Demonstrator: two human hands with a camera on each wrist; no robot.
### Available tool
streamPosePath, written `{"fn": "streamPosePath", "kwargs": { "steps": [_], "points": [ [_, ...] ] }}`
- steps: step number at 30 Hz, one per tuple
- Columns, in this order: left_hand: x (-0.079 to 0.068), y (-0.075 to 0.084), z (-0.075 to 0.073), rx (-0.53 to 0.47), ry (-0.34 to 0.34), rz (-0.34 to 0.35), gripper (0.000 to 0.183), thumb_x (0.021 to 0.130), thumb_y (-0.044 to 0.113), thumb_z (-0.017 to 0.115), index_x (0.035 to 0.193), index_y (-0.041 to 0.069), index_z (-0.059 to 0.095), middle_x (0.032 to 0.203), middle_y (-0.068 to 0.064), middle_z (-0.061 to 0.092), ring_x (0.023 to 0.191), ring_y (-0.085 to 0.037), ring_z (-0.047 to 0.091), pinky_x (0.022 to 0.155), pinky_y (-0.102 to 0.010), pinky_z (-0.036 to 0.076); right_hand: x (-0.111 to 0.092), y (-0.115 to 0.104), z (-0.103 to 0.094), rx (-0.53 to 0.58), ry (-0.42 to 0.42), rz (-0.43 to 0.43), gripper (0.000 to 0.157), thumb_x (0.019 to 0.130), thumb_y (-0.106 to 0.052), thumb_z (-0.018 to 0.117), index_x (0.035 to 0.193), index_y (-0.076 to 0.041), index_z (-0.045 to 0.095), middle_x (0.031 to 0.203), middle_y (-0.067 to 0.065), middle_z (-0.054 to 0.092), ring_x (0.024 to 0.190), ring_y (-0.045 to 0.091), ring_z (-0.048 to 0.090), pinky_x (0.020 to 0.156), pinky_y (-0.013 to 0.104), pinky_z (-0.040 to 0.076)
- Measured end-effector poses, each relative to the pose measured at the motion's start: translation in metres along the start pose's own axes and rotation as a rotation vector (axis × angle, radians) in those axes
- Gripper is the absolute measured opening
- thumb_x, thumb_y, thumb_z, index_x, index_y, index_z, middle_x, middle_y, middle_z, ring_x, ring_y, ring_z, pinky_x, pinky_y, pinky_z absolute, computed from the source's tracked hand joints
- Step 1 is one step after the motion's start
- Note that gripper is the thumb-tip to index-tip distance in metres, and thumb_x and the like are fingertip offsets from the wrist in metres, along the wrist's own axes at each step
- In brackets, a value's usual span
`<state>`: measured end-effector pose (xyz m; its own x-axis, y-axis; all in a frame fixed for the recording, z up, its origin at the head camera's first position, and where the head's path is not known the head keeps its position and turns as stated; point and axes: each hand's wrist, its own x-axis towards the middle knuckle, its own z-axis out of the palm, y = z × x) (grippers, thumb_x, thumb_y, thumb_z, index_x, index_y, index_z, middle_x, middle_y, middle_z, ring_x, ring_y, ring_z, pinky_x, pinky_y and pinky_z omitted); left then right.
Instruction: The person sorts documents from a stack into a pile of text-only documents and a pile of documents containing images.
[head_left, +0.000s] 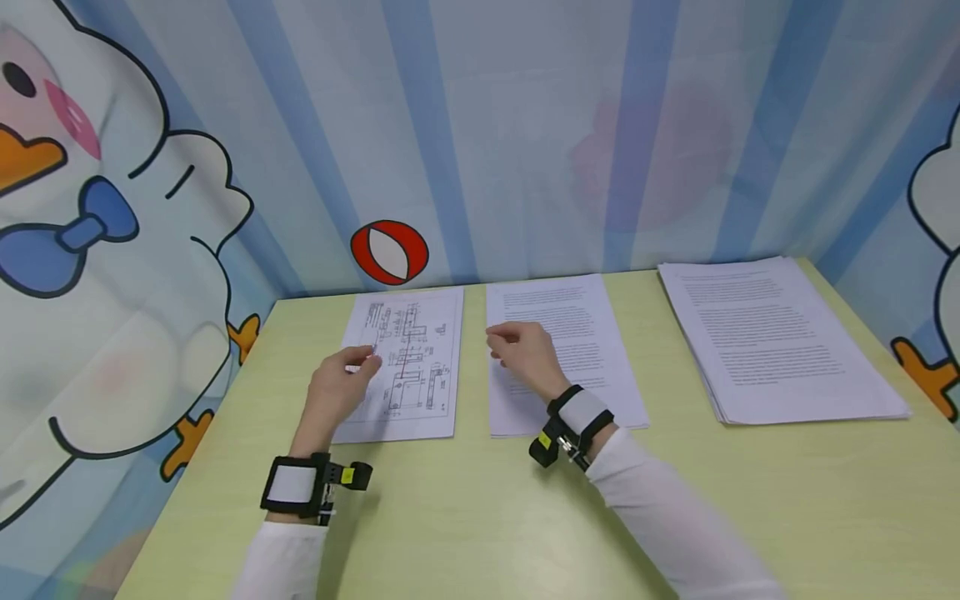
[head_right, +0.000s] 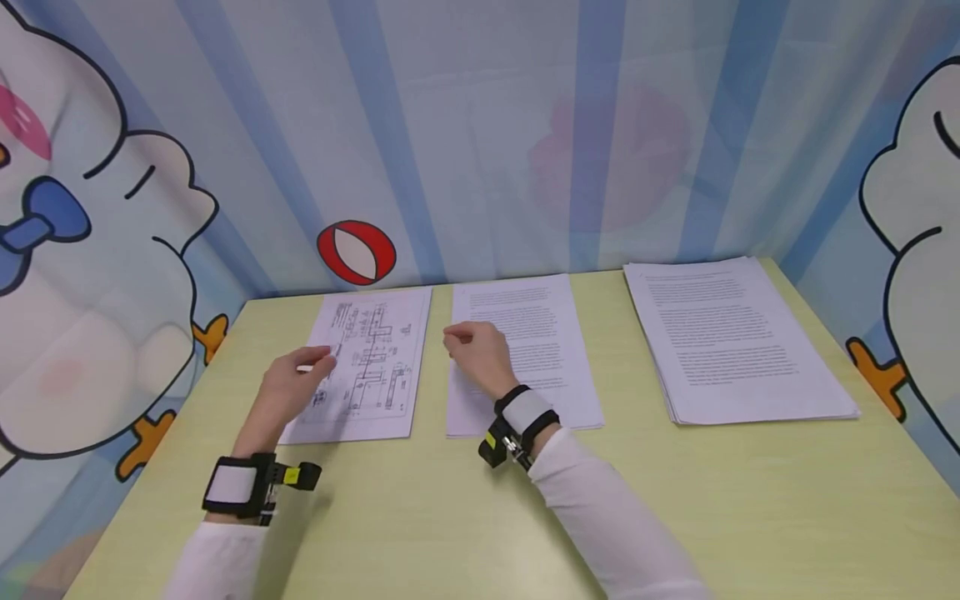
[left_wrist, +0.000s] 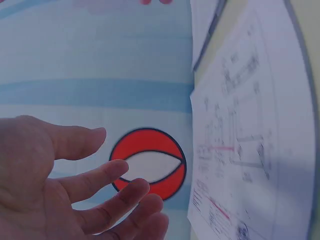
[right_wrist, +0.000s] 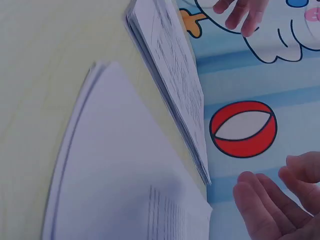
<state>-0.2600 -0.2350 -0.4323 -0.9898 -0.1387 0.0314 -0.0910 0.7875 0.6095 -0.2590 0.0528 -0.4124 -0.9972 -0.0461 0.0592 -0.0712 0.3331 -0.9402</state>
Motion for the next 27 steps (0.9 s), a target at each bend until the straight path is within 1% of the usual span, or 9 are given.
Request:
{"fn": "streamPosePath", "kwargs": {
  "steps": [1,2,4,7,12,15,18,22,27],
  "points": [
    [-0.011,0.022,-0.006,-0.018,-0.021,0.027,0.055,0.092,0.050,0.045,0.135,0.016,0.050,0.125,-0.014,0.055,0.102,-0.032,0.055,0.076,-0.044,0.048,0.000,0.002,-0.007,-0.016,0.004,-0.022,0.029,0.089,-0.021,0.058,0.112,-0.006,0.068,0.106,0.012,0.071,0.090,0.026,0.068,0.074,0.036,0.056],
    [-0.020,0.040,-0.009,-0.019,-0.015,0.074,0.053,0.093,0.046,0.046,0.134,0.014,0.051,0.124,-0.015,0.056,0.100,-0.032,0.056,0.075,-0.043,0.049,-0.001,0.003,-0.013,-0.039,0.009,-0.046,0.030,0.089,-0.022,0.058,0.114,-0.007,0.067,0.109,0.012,0.070,0.093,0.027,0.067,0.077,0.038,0.055],
    [-0.043,0.087,-0.023,-0.046,-0.038,0.119,0.046,0.094,0.031,0.050,0.134,0.007,0.050,0.127,-0.018,0.055,0.103,-0.033,0.057,0.080,-0.044,0.050,-0.001,0.007,-0.025,-0.078,0.016,-0.100,0.032,0.090,-0.022,0.058,0.118,-0.008,0.065,0.115,0.013,0.068,0.098,0.027,0.064,0.083,0.042,0.054],
    [-0.044,0.108,-0.018,-0.079,-0.009,0.189,0.050,0.093,0.029,0.053,0.137,0.008,0.045,0.129,-0.017,0.054,0.103,-0.031,0.056,0.078,-0.044,0.051,-0.001,0.011,-0.042,-0.129,0.017,-0.148,0.037,0.090,-0.024,0.058,0.123,-0.008,0.060,0.123,0.015,0.063,0.109,0.030,0.060,0.091,0.046,0.050],
    [-0.042,0.135,0.001,-0.132,0.027,0.264,0.057,0.092,0.025,0.055,0.143,0.011,0.035,0.133,-0.017,0.049,0.106,-0.031,0.053,0.083,-0.045,0.051,-0.003,0.016,-0.072,-0.246,-0.026,-0.183,0.051,0.090,-0.027,0.059,0.135,-0.006,0.048,0.137,0.019,0.051,0.125,0.035,0.048,0.101,0.052,0.041],
    [-0.041,0.146,0.014,-0.147,0.004,0.287,0.057,0.092,0.024,0.055,0.144,0.012,0.034,0.133,-0.016,0.049,0.109,-0.031,0.053,0.088,-0.045,0.050,-0.005,0.022,-0.092,-0.317,-0.040,-0.175,0.059,0.089,-0.029,0.059,0.140,-0.006,0.040,0.142,0.021,0.044,0.131,0.037,0.039,0.106,0.054,0.034],
    [-0.039,0.154,0.031,-0.167,-0.050,0.296,0.057,0.092,0.025,0.054,0.144,0.012,0.034,0.137,-0.015,0.049,0.116,-0.031,0.052,0.093,-0.046,0.048,-0.005,0.029,-0.110,-0.364,-0.031,-0.166,0.064,0.089,-0.031,0.060,0.143,-0.007,0.036,0.145,0.023,0.039,0.134,0.039,0.033,0.108,0.056,0.030],
    [-0.038,0.161,0.055,-0.178,-0.148,0.292,0.057,0.093,0.026,0.053,0.145,0.011,0.033,0.144,-0.014,0.044,0.127,-0.031,0.045,0.102,-0.047,0.042,-0.006,0.039,-0.132,-0.370,0.012,-0.157,0.067,0.088,-0.031,0.062,0.143,-0.006,0.035,0.146,0.025,0.036,0.135,0.041,0.030,0.108,0.057,0.028],
    [-0.038,0.175,0.083,-0.168,-0.250,0.280,0.057,0.094,0.028,0.051,0.145,0.012,0.033,0.148,-0.012,0.039,0.131,-0.030,0.042,0.104,-0.047,0.041,-0.006,0.046,-0.158,-0.376,0.043,-0.146,0.072,0.087,-0.037,0.062,0.144,-0.004,0.033,0.149,0.025,0.031,0.137,0.043,0.025,0.109,0.058,0.024]
  ]
}}
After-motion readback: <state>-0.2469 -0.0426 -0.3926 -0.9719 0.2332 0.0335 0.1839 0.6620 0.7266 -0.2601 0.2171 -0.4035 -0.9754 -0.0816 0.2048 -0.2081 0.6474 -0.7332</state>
